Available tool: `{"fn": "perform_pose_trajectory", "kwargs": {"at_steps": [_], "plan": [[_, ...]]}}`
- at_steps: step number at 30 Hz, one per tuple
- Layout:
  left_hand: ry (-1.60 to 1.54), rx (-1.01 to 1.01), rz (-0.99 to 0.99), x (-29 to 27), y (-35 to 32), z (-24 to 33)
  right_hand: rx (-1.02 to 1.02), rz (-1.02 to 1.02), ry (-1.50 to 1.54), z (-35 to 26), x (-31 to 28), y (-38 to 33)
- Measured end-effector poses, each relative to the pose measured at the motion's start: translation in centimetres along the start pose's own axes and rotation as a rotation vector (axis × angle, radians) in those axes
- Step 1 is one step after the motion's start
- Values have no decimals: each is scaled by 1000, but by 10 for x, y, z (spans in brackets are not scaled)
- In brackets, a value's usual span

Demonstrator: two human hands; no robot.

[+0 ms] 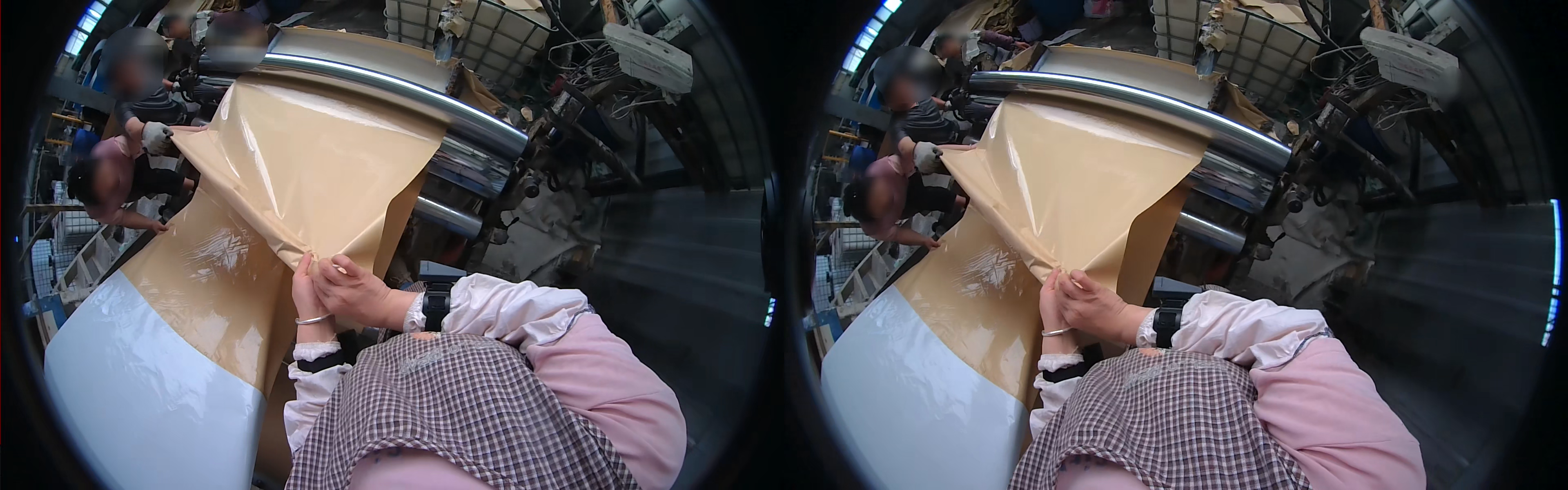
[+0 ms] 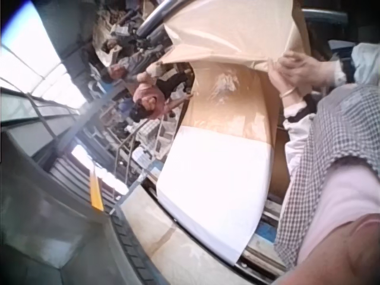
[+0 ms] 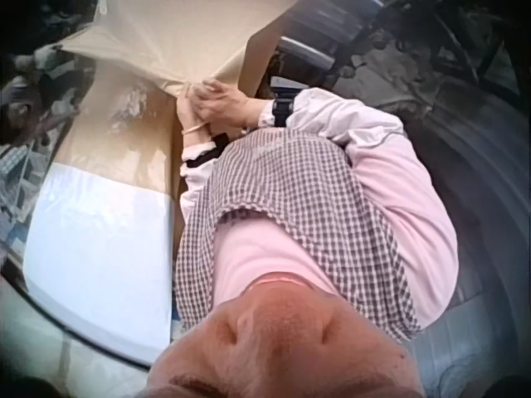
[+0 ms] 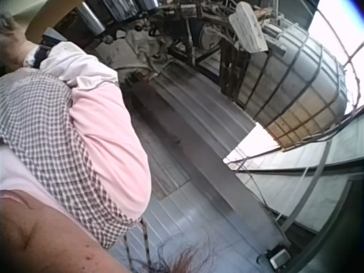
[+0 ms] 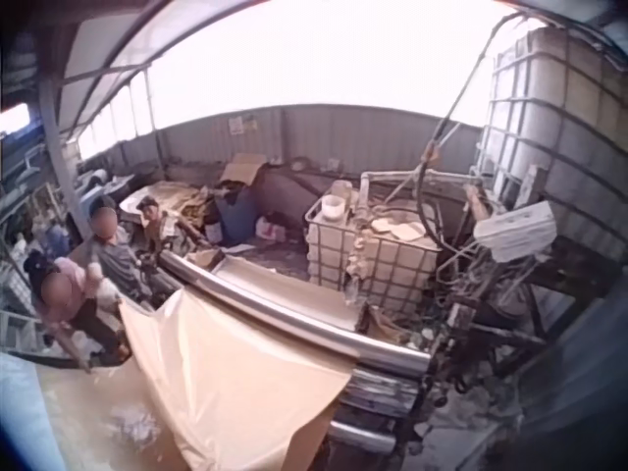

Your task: The person guides a laminated sheet along an industrial roller machine, takes a small blade from a coworker, and slices across the sheet. The person then removes the cut piece and holds the sheet flat over the rollers.

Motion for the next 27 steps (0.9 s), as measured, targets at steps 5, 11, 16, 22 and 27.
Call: {"fn": "perform_pose_trajectory", "kwargs": {"at_steps": [5,11,16,22,27], "plan": [[-22,131,-87,34,2,36,46,77,-37,17,-27,16],[92,130,-8,48,12,48,39,60,57,39,-33,32],[120,346,0,52,9,53,175,-256,333,67,-11,45],[11,72,-181,57,6,4,352,-335,495,92,2,29],[-78,40,-349,64,24,-12,672,-353,642,101,25,5]]}}
Point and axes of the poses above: each hand's wrist, its own y-axis towards the middle knuckle, its own x-axis out of the palm, z = x × y, the point moved 8 cm from there along y, towards the middle knuckle, and after that the axes turned 5 degrees about -z, right-handed, at the moved point
